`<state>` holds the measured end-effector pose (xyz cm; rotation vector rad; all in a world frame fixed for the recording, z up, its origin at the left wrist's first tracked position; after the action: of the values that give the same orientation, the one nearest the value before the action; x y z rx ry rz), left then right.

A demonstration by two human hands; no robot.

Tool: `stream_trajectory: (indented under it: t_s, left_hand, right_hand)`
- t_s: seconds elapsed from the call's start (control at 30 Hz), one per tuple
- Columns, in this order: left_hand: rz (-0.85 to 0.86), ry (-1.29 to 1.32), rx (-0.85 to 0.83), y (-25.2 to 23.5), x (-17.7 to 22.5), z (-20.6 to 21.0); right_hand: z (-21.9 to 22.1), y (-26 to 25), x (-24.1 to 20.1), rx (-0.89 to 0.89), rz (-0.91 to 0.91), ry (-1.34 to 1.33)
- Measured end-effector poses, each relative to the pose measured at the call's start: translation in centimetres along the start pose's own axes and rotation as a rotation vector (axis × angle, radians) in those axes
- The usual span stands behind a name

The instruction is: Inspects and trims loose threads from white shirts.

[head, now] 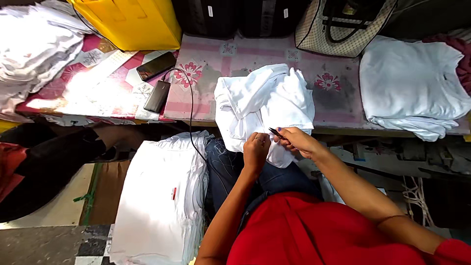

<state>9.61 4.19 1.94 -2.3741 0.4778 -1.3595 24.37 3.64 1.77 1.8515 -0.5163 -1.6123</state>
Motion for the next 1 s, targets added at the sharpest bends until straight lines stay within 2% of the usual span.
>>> stream_trajectory:
  t_s: [0.13, 0.37, 0.6, 0.7, 0.73, 0.77, 0.83, 0.87, 0.93, 1.0]
  left_hand:
    - [-0.059, 0.051, 0.004, 0.0, -0.4, -0.3]
    - [-0.061, 0.117, -0.001, -0.2, -0.5, -0.3]
    - [-0.102, 0.1, -0.06, 0.5, -1.1, -0.2]
    - [-0.338, -0.117, -0.379, 0.1, -1.5, -1.2]
    - [-0.404, -0.166, -0.442, -0.2, -1.5, -1.7]
    - [-0.424, -0.187, -0.433, -0.7, -1.5, -2.2]
    - [-0.325, -0.193, -0.25, -1.5, -0.9, -2.7]
    - [-0.225, -0.193, -0.15, -1.7, -0.2, -2.7]
    - [0.048, -0.169, 0.004, -1.5, 2.4, -1.7]
    - [0.35, -0.13, 0.079, -0.6, 5.2, 0.5]
  right_hand:
    - [-0.6, -0.3, 0.7, 0.06, -0.011, -0.026]
    - [0.7, -0.1, 0.4, -0.07, 0.052, -0.02]
    - [0.6, -0.5, 0.3, 0.007, 0.012, -0.048]
    - [-0.8, 1.4, -0.6, 0.107, -0.171, 0.06]
    - [-1.7, 2.2, -0.9, 0.204, -0.29, 0.15]
    - [-2.9, 3.0, -1.2, 0.334, -0.408, 0.268]
    - [-5.2, 4.3, -1.4, 0.63, -0.533, 0.52]
    - [-6.2, 4.6, -1.4, 0.742, -0.501, 0.627]
    - [-7.7, 4.4, -1.0, 0.848, -0.433, 0.698]
    - [-7.9, 4.6, -1.8, 0.845, -0.509, 0.621]
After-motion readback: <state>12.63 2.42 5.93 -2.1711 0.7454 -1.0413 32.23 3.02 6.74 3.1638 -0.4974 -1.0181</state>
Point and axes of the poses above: each hand's wrist, its own y-axis away from the middle knuckle, its own z-axis out of the palm, x = y × z, the point moved 7 cm from there along -y, towards the middle knuckle, and after that the axes turned 3 degrees about z, right-handed, at the moved point
